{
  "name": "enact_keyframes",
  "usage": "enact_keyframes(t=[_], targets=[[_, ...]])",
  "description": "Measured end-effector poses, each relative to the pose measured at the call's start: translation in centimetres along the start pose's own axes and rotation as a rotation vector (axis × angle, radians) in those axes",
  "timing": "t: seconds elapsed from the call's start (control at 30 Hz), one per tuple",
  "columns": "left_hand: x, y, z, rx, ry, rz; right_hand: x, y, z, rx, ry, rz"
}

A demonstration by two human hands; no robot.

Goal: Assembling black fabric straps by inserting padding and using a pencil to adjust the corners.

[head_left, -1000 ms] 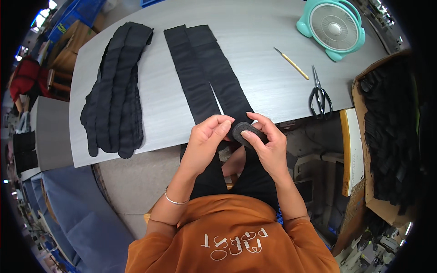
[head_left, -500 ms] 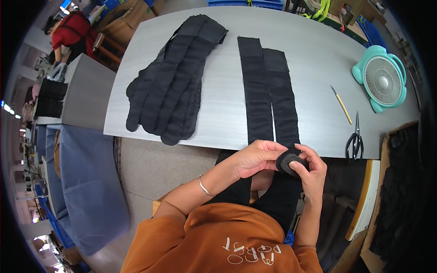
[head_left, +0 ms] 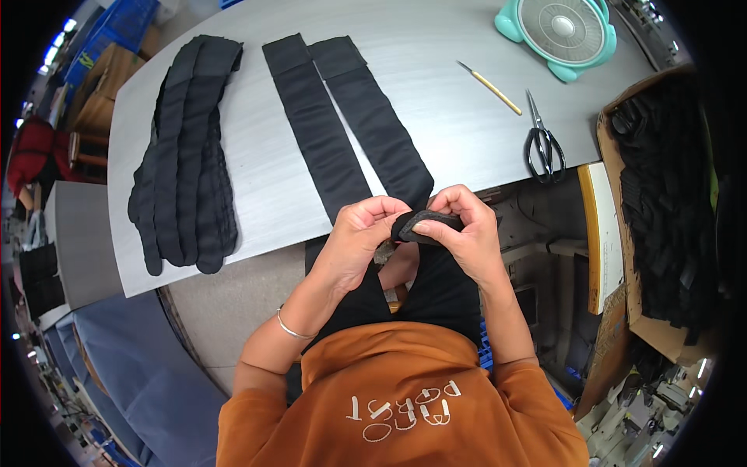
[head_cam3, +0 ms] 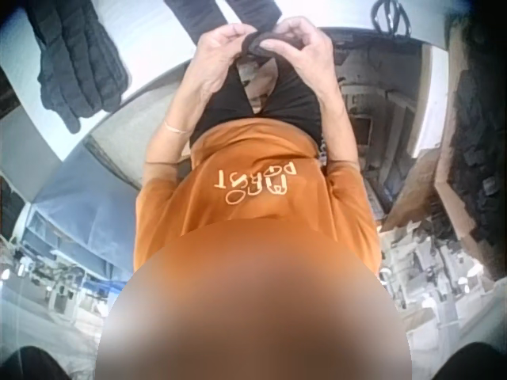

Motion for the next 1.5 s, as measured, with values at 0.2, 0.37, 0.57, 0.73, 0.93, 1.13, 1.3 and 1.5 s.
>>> enact_keyframes(t=[0.2, 0.37, 0.57, 0.73, 0.93, 1.13, 1.3, 1.5], targets=[[-0.2, -0.5, 0.1, 0.127, -0.063, 0.015, -0.5, 0.6, -1.0, -0.066, -0.043, -0.128], [-0.1, -1.1, 0.0, 0.155, -0.116, 0.042, -0.7, 0.4, -0.4, -0.035, -0.112, -0.128], [-0.2, -0.9, -0.5, 0.277, -0.181, 0.004, -1.0, 0.4, 0.1, -0.072, -0.086, -0.161], [-0.6, -0.9, -0.7, 0.522, -0.3, 0.051, -1.3, 0.3, -0.2, -0.067, -0.09, -0.126], [-1.2, -3.6, 0.0, 0.956, -0.524, 0.14, -2.5, 0.4, 0.0, -0.169, -0.039, 0.189], [-1.2, -2.0, -0.6, 1.03, -0.619, 0.191, -2.8, -1.0, 1.5, -0.222, 0.082, 0.377], [-0.7, -0.4, -0.8, 0.817, -0.545, 0.124, -3.0, -2.1, 2.2, -0.223, 0.071, 0.375], [-0.5, -1.8, -0.9, 0.971, -0.571, 0.141, -3.1, -1.7, 3.0, -0.127, 0.021, 0.373]])
Point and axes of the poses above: each hand's wrist, its own x-axis towards the middle knuckle, its own y-axis out of the back of the hand, z = x × y, the point moved 5 cm from there along x, towards the middle knuckle, and after that the axes turned 10 degrees about -x, right-handed, at the moved point
